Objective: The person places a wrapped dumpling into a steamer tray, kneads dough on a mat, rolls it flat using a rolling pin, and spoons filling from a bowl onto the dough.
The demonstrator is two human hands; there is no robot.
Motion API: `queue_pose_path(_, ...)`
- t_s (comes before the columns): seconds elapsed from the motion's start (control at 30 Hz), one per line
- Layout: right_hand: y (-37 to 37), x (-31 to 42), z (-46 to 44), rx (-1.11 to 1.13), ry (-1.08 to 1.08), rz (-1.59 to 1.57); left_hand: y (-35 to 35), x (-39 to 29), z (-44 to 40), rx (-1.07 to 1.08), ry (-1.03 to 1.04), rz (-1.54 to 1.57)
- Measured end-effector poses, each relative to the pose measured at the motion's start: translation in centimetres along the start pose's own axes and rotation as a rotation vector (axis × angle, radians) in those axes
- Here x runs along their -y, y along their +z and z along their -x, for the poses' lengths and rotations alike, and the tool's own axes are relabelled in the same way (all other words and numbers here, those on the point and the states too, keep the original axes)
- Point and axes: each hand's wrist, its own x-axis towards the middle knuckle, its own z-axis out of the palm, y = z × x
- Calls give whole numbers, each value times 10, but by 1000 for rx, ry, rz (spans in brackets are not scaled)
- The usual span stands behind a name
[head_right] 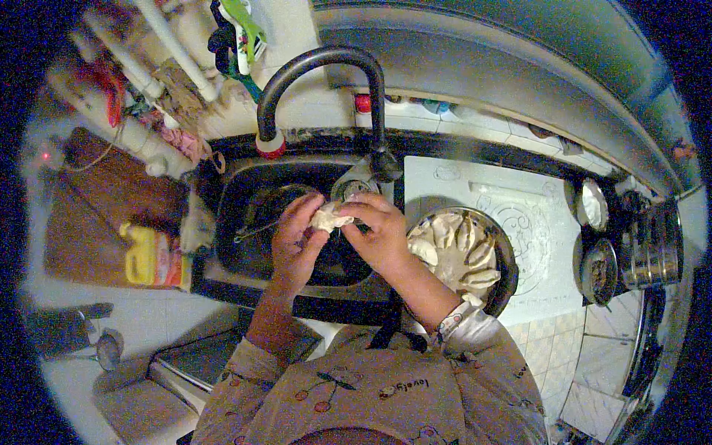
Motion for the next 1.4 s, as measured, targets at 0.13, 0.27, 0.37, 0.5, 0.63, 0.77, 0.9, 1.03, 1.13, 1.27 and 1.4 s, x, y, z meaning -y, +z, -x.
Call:
queue_pose_path(0.13,-7,5,-6,-15,-20,34,5,-13,-8,51,48,-142)
queue_pose_path(0.27,11,17,7,-137,31,-29,3,-15,-2,-107,103,-329)
queue_pose_path(0.37,8,22,5,-31,-36,1,0,-10,2,-179,66,-397)
queue_pose_path(0.5,-5,31,0,97,212,-275,-10,-11,1,-167,45,-343)
queue_pose_path(0.63,2,10,-7,287,126,-303,-15,-11,-6,-87,60,-393)
queue_pose_path(0.77,16,15,-6,128,165,-346,-1,-14,-4,-161,-6,-240)
queue_pose_path(0.9,23,17,-3,-8,114,-212,0,-10,-1,-73,-26,-30)
queue_pose_path(1.03,24,19,-1,-16,82,-30,20,-16,3,-165,-72,397)
queue_pose_path(1.13,30,28,6,110,-36,90,14,5,2,-261,-242,295)
queue_pose_path(1.27,15,23,28,227,-110,24,-10,43,3,-329,-382,416)
queue_pose_path(1.4,-48,17,51,234,174,177,-52,105,24,-59,-296,854)
